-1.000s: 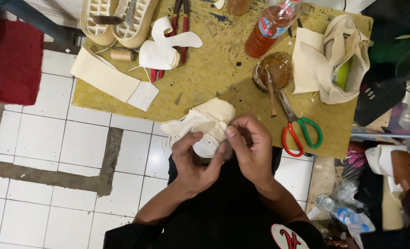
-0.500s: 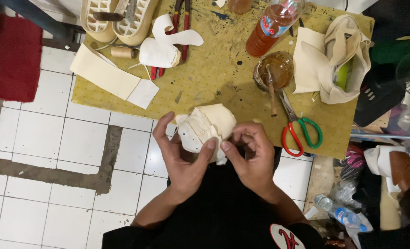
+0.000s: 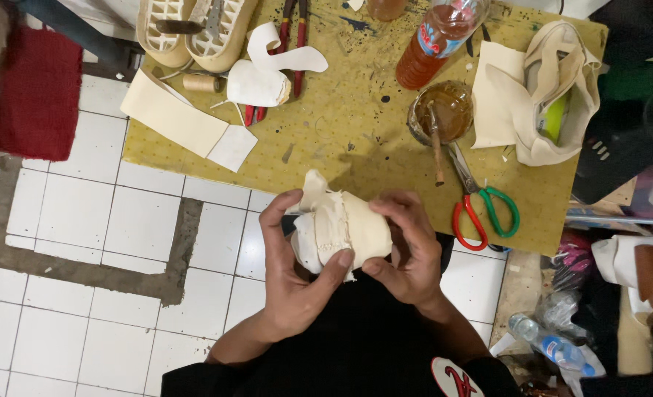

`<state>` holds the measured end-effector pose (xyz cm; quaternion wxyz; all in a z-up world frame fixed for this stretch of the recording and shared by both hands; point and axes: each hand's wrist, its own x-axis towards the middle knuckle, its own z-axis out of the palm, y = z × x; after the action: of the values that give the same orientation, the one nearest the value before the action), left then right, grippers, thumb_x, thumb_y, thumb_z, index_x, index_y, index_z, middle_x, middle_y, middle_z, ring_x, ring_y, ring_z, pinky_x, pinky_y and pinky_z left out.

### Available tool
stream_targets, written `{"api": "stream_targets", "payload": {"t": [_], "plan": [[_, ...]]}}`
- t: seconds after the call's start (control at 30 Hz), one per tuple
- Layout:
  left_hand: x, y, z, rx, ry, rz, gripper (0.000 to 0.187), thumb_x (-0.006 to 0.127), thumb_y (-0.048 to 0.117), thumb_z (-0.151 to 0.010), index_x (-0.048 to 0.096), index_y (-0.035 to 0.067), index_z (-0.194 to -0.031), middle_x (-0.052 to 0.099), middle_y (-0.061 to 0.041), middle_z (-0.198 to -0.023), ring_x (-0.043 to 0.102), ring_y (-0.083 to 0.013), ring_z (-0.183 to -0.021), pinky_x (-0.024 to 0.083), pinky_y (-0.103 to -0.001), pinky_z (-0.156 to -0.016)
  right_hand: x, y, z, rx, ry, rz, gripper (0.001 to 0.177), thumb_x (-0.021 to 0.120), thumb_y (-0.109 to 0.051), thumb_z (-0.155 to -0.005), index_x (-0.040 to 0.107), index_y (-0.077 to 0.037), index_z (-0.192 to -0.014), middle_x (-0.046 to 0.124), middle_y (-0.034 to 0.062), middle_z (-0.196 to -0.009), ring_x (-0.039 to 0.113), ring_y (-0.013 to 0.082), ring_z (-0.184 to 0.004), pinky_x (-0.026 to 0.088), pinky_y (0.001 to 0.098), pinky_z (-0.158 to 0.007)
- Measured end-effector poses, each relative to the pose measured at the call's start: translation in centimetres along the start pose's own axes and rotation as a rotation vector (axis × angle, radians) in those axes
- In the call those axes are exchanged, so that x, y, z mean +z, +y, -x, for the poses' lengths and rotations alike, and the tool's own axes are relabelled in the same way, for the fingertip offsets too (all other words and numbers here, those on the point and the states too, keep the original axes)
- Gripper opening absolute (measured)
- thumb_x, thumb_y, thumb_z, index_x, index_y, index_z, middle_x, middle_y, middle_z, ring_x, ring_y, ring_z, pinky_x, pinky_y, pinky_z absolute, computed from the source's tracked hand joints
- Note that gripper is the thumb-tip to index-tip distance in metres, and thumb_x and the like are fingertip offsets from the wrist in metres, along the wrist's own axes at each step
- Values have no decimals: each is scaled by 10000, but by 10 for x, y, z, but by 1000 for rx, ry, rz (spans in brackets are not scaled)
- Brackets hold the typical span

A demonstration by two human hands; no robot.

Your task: The person manipulates a white shoe, pressing and folding the fabric around the toe area. They then pick up a small piece of material, apply a brown paste to it using a brush, and place it inside the shoe.

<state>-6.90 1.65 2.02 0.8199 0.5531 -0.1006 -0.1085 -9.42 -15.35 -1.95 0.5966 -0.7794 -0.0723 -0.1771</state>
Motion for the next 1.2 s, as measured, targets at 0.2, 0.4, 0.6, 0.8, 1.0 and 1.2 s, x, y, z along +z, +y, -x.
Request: {"api": "stream_targets", "payload": {"t": [0.2, 0.4, 0.6, 0.8, 1.0, 1.2], "plan": [[-2, 6, -2, -36, -46, 20, 700, 707, 24, -923, 251, 143, -1441, 610, -172, -1027, 635, -197, -803, 567, -310, -721, 1, 6, 7, -76, 51, -32, 594, 716, -459, -898, 583, -21, -1277, 519, 210, -1207, 584, 273, -1106, 536, 351, -917], [2, 13, -5, -103, -6, -35, 723, 764, 55, -869, 327, 118, -1441, 610, -135, -1047, 626, -164, -835, 568, -274, -726, -2, 8, 10, -110, 69, 69, 587, 734, -468, -867, 600, -38, -1243, 527, 227, -1185, 595, 272, -1042, 520, 349, -900], [8, 19, -4, -57, -71, -38, 757, 775, -3, -858, 290, 131, -1425, 610, -220, -1139, 646, -210, -934, 590, -308, -803, -9, 12, 5, -176, 8, -10, 562, 766, -425, -880, 557, -129, -1309, 486, 194, -1341, 540, 281, -1253, 499, 389, -1034], [-16, 6, -8, 87, -212, -608, 656, 598, 330, -1002, 331, 21, -1515, 432, -200, -1576, 470, -317, -1455, 364, -435, -1223, -14, 23, -8, -138, -12, -115, 742, 668, -619, -893, 565, 2, -1287, 580, 248, -1255, 653, 342, -1184, 550, 428, -1032], [-14, 5, -22, 197, -409, -721, 452, 597, 208, -1057, 442, 98, -1468, 635, -153, -1436, 769, -294, -1111, 595, -349, -941, -9, 18, -11, -94, 102, -116, 676, 631, -620, -940, 569, -29, -1264, 572, 196, -1234, 604, 273, -1128, 518, 367, -975], [-12, -26, -17, 334, -172, -697, 663, 799, 204, -942, 402, 43, -1448, 510, -141, -1416, 615, -273, -1292, 521, -363, -1103, -12, 15, -10, -30, 127, -29, 782, 550, -704, -929, 596, 3, -1259, 582, 184, -1235, 593, 268, -1155, 490, 378, -1020]]}}
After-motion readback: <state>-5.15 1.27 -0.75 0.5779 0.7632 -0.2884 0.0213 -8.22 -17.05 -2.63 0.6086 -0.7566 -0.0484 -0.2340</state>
